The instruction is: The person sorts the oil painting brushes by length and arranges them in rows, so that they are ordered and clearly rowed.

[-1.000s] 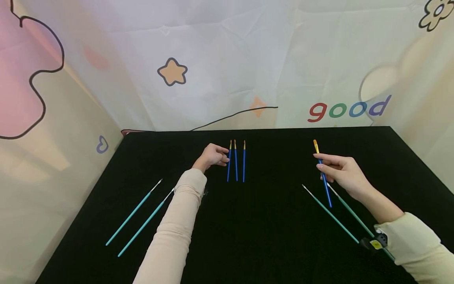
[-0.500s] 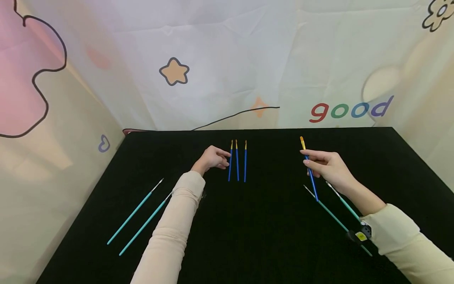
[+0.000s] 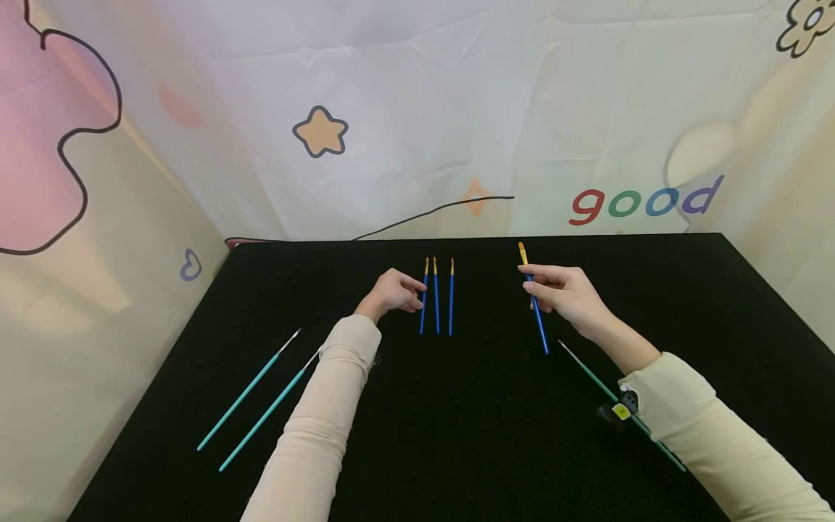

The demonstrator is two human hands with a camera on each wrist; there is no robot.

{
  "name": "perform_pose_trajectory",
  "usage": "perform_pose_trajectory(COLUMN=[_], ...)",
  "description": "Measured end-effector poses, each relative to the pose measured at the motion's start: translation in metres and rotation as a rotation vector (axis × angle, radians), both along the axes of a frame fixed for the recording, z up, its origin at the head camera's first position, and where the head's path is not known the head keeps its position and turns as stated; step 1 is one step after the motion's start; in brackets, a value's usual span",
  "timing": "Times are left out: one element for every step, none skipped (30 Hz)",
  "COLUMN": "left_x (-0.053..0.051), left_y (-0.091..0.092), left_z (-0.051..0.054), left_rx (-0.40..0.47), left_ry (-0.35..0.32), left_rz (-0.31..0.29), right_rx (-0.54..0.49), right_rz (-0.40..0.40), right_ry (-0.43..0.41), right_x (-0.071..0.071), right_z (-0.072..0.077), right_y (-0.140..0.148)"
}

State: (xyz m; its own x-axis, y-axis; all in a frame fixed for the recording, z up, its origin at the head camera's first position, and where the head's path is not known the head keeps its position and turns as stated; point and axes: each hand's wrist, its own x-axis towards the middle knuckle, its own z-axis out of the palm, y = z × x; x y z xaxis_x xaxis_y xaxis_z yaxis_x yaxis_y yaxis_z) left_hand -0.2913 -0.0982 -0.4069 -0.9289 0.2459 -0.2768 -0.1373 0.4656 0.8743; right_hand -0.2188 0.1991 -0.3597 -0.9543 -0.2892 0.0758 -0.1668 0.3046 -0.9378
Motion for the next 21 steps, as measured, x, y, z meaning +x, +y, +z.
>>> perform_pose_trajectory(left_x=[0.000, 0.000, -0.001, -0.001, -0.001, -0.001, -0.001, -0.001, -0.001, -0.001, -0.001, -0.001, -0.001, -0.001, -0.001, -0.001, -0.001, -0.001, -0.001, -0.001, 0.000], left_y=[0.000, 0.000, 0.000, 0.000, 0.000, 0.000, 0.001, 0.001, 0.001, 0.001, 0.001, 0.001, 0.001, 0.001, 0.001, 0.001, 0.002, 0.002, 0.002, 0.002, 0.002], left_z=[0.000, -0.001, -0.001, -0.002, -0.002, -0.003, -0.003, -0.003, -0.002, -0.002, -0.002, -0.001, -0.001, 0.000, 0.000, 0.001, 0.001, 0.001, 0.002, 0.002, 0.002], left_rx=[0.000, 0.001, 0.002, 0.002, 0.004, 0.005, 0.005, 0.006, 0.007, 0.007, 0.007, 0.006, 0.004, 0.003, 0.001, -0.001, -0.003, -0.004, -0.005, -0.006, -0.005], left_ry=[0.002, 0.002, 0.003, 0.003, 0.001, -0.001, -0.002, -0.003, -0.005, -0.007, -0.009, -0.010, -0.012, -0.014, -0.017, -0.019, -0.020, -0.020, -0.021, -0.022, -0.024], left_rz=[0.002, 0.003, 0.005, 0.007, 0.009, 0.011, 0.013, 0.013, 0.013, 0.012, 0.011, 0.009, 0.008, 0.007, 0.006, 0.005, 0.004, 0.003, 0.003, 0.002, 0.003], right_rx=[-0.004, -0.009, -0.014, -0.016, -0.017, -0.018, -0.017, -0.017, -0.017, -0.018, -0.021, -0.025, -0.028, -0.031, -0.033, -0.032, -0.030, -0.025, -0.021, -0.018, -0.017], right_rz=[0.000, -0.001, 0.000, 0.001, 0.001, 0.000, -0.002, -0.004, -0.005, -0.008, -0.010, -0.010, -0.010, -0.009, -0.009, -0.009, -0.009, -0.011, -0.013, -0.015, -0.017], right_ry=[-0.002, -0.005, -0.007, -0.008, -0.010, -0.013, -0.014, -0.015, -0.015, -0.016, -0.018, -0.021, -0.022, -0.023, -0.025, -0.026, -0.028, -0.028, -0.028, -0.029, -0.029], right_x=[-0.001, -0.001, -0.002, -0.003, -0.004, -0.005, -0.005, -0.006, -0.007, -0.008, -0.010, -0.011, -0.012, -0.013, -0.015, -0.016, -0.017, -0.018, -0.019, -0.020, -0.021], right_z=[0.000, 0.001, 0.001, 0.001, 0.001, 0.001, 0.001, 0.001, 0.001, 0.000, 0.000, -0.001, -0.001, -0.001, -0.002, -0.002, -0.002, -0.002, -0.002, -0.002, -0.003], right_y=[-0.001, -0.003, -0.004, -0.005, -0.006, -0.008, -0.008, -0.009, -0.010, -0.011, -0.012, -0.013, -0.014, -0.015, -0.016, -0.017, -0.018, -0.019, -0.020, -0.022, -0.023])
